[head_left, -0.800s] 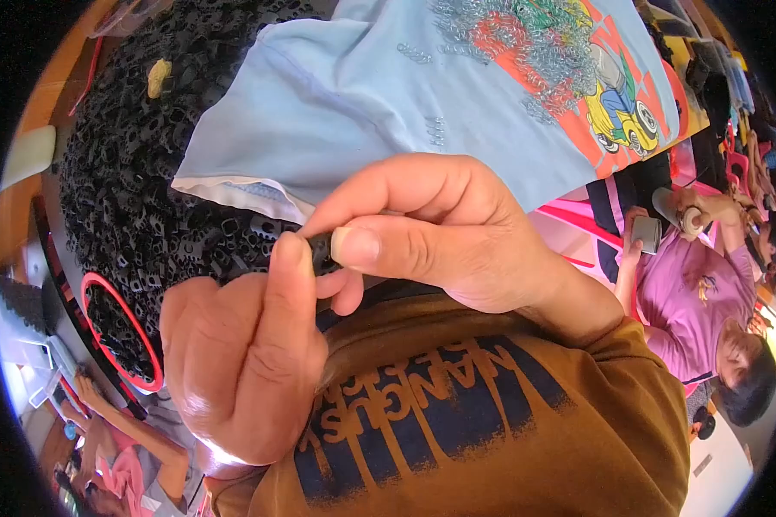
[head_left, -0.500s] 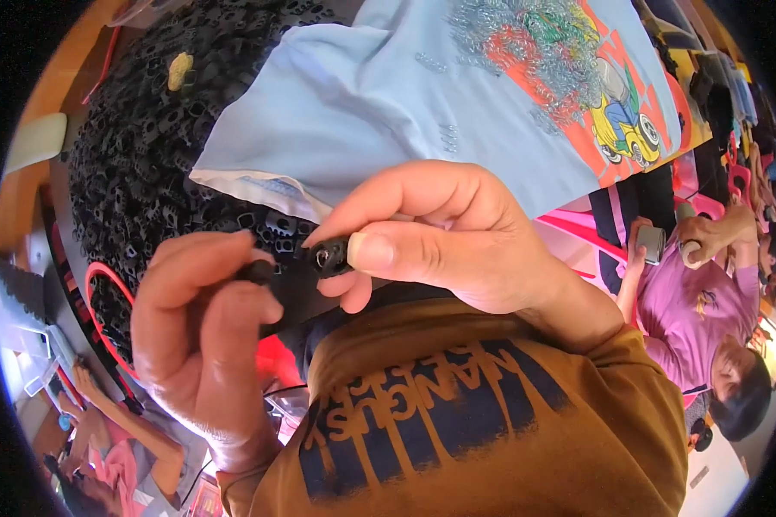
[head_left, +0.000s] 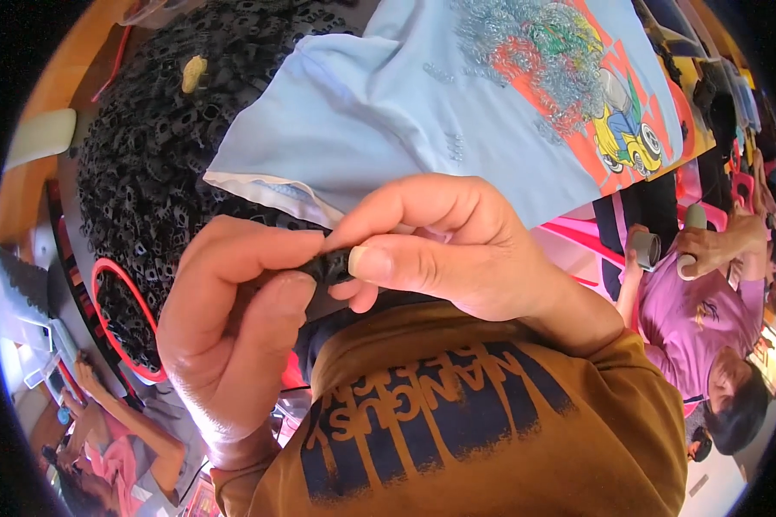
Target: Assembling small black plastic fasteners or clips by hand at a workbench.
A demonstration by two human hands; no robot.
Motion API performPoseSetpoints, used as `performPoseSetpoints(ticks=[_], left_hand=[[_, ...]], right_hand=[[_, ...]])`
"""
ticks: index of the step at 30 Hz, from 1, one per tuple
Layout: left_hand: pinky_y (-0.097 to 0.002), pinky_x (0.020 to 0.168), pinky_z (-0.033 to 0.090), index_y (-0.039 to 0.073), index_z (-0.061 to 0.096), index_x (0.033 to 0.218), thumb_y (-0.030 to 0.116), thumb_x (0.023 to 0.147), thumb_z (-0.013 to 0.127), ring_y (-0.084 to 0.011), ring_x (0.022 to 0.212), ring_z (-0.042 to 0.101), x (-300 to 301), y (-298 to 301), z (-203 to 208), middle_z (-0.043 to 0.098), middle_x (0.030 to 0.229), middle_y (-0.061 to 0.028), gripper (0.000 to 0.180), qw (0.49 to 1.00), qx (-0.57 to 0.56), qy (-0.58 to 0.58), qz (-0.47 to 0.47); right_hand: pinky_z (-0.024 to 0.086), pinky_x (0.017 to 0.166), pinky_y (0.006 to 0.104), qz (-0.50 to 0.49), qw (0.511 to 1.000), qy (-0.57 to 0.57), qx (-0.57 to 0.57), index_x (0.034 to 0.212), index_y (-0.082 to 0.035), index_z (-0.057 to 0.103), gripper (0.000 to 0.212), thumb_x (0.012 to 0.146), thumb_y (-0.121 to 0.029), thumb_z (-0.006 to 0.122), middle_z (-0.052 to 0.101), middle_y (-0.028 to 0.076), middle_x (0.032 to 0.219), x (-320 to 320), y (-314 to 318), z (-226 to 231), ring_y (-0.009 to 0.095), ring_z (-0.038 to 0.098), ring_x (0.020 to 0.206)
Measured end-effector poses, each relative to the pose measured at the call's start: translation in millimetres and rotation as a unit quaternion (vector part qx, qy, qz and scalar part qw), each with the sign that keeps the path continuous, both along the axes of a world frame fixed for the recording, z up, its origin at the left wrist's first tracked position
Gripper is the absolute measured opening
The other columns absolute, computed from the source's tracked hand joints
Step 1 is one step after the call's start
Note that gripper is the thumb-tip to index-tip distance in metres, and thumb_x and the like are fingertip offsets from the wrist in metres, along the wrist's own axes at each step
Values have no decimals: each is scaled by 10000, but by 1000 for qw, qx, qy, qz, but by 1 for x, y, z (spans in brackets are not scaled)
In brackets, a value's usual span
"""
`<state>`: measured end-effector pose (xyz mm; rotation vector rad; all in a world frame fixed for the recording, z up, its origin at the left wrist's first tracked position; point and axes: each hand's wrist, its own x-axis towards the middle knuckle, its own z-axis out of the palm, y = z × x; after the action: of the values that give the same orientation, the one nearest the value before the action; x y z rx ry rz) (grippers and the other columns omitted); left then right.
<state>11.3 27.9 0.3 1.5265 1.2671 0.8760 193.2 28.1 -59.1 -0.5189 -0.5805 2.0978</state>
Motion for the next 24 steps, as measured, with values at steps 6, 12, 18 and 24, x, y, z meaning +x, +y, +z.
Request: performPoseSetpoints(ticks=[6, 12, 18, 24], left_hand=[[-210, 686, 408, -32, 633, 980, -58, 794, 564, -119, 742, 523, 8, 2, 9, 583, 883, -75, 200, 997, -76, -20, 8], [-225, 620, 431, -30, 657, 972, -59, 787, 561, -131, 687, 546, 12, 0, 17, 604, 876, -99, 211, 988, 48, 125, -75], [-211, 639, 442, -32, 646, 961, -64, 796, 561, -111, 686, 550, 9, -8, 10, 600, 880, -96, 188, 997, 14, 49, -49], [-217, 683, 427, -18, 599, 957, -27, 804, 580, -116, 738, 526, 9, -10, 0, 557, 954, -110, 154, 996, 5, -82, 22]], right_hand=[[489, 715, 224, 9, 999, -26, 23, 1038, 22, 614, 177, 929, -115, 591, 631, 34, 893, 7, -3, 0, 89, 591, 782], [521, 758, 257, -4, 1000, -20, 14, 1065, 58, 607, 181, 912, -36, 586, 674, 119, 925, 13, -9, 2, 135, 640, 814], [518, 756, 255, 8, 999, -27, 22, 1074, 53, 609, 189, 913, -43, 588, 674, 113, 925, 17, -11, 7, 131, 638, 818], [485, 718, 225, 17, 998, -39, 41, 1045, 16, 614, 190, 931, -135, 592, 636, 41, 899, 17, -10, 7, 89, 585, 786]])
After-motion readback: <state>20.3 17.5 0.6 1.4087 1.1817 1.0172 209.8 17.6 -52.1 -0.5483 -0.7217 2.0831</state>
